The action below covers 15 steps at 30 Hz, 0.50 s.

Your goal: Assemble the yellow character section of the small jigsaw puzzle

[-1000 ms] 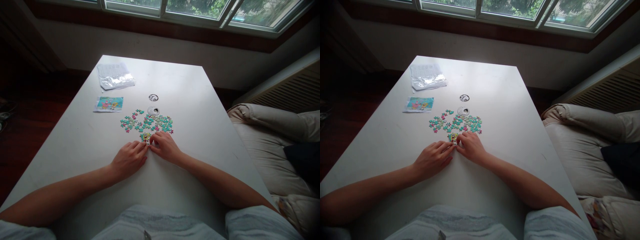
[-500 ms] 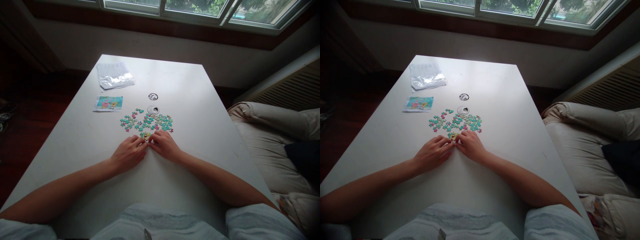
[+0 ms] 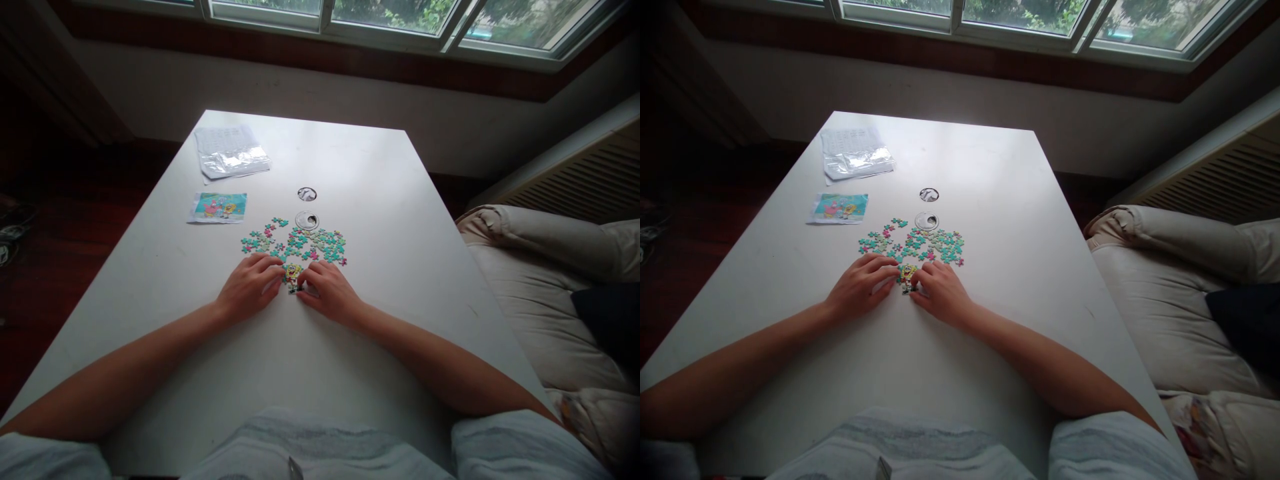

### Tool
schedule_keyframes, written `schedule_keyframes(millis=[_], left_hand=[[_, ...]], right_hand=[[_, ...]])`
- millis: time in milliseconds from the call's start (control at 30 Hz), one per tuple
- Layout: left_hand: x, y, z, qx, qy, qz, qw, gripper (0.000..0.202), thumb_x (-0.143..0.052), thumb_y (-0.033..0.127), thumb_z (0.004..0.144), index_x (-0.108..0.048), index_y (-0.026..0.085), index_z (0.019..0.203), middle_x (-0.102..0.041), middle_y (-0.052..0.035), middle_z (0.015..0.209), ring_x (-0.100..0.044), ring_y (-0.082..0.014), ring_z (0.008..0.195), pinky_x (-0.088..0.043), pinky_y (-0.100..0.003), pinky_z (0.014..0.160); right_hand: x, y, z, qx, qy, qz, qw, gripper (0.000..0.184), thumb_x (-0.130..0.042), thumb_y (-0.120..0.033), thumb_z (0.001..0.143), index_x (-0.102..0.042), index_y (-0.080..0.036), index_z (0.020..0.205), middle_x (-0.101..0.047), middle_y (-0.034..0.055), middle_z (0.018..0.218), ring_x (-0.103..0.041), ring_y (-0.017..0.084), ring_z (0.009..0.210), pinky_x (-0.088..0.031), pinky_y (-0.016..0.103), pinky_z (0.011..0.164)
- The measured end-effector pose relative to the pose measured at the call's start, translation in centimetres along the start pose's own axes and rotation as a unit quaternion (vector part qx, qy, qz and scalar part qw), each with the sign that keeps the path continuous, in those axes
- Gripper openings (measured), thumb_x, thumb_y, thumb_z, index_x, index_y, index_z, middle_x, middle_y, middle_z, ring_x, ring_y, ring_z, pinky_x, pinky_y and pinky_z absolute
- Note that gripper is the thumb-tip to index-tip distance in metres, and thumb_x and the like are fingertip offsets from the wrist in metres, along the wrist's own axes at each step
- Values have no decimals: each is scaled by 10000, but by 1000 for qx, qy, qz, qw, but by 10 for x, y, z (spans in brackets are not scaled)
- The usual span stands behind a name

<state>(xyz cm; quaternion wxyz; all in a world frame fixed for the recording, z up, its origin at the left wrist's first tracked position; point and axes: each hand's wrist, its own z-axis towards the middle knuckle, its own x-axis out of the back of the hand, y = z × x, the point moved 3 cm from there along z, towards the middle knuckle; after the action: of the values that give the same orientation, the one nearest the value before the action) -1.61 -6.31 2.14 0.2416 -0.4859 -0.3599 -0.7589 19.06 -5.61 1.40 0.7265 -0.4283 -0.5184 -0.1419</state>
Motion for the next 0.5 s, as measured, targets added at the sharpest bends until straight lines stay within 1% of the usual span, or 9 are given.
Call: schedule_keyframes(millis=[100,233,400,500], left_hand=[[-2,1,0,-14,-9,-1,1000,262,-520,216,960,-671,245,1172,-652,-45,1289,-523,-238,1243,-403,-437,1116],[-4,1,0,-27,-16,2,1000,281,-513,220,970,-660,233,1209,-667,-41,1283,-527,-240,1247,-405,-440,1116],[-5,0,0,-38,4,8,999,276,-538,215,957,-667,233,1200,-684,-38,1267,-545,-244,1234,-434,-440,1085],[-6,0,0,-43,6,9,999,274,-541,206,952,-667,227,1195,-683,-38,1269,-553,-245,1225,-439,-439,1081]], right_hand=[[1,1,0,-8,0,1,1000,142,-704,-308,885,-645,-224,982,-617,51,986,-522,219,974,-352,332,894],[2,3,0,-20,7,-2,1000,144,-703,-311,894,-644,-226,993,-619,55,1001,-526,221,994,-353,335,894],[3,4,1,-12,2,-1,1000,133,-711,-290,893,-642,-221,983,-619,48,991,-533,215,973,-361,333,875],[2,5,1,-7,3,3,1000,131,-711,-283,894,-637,-221,982,-620,45,993,-538,216,980,-366,336,879]])
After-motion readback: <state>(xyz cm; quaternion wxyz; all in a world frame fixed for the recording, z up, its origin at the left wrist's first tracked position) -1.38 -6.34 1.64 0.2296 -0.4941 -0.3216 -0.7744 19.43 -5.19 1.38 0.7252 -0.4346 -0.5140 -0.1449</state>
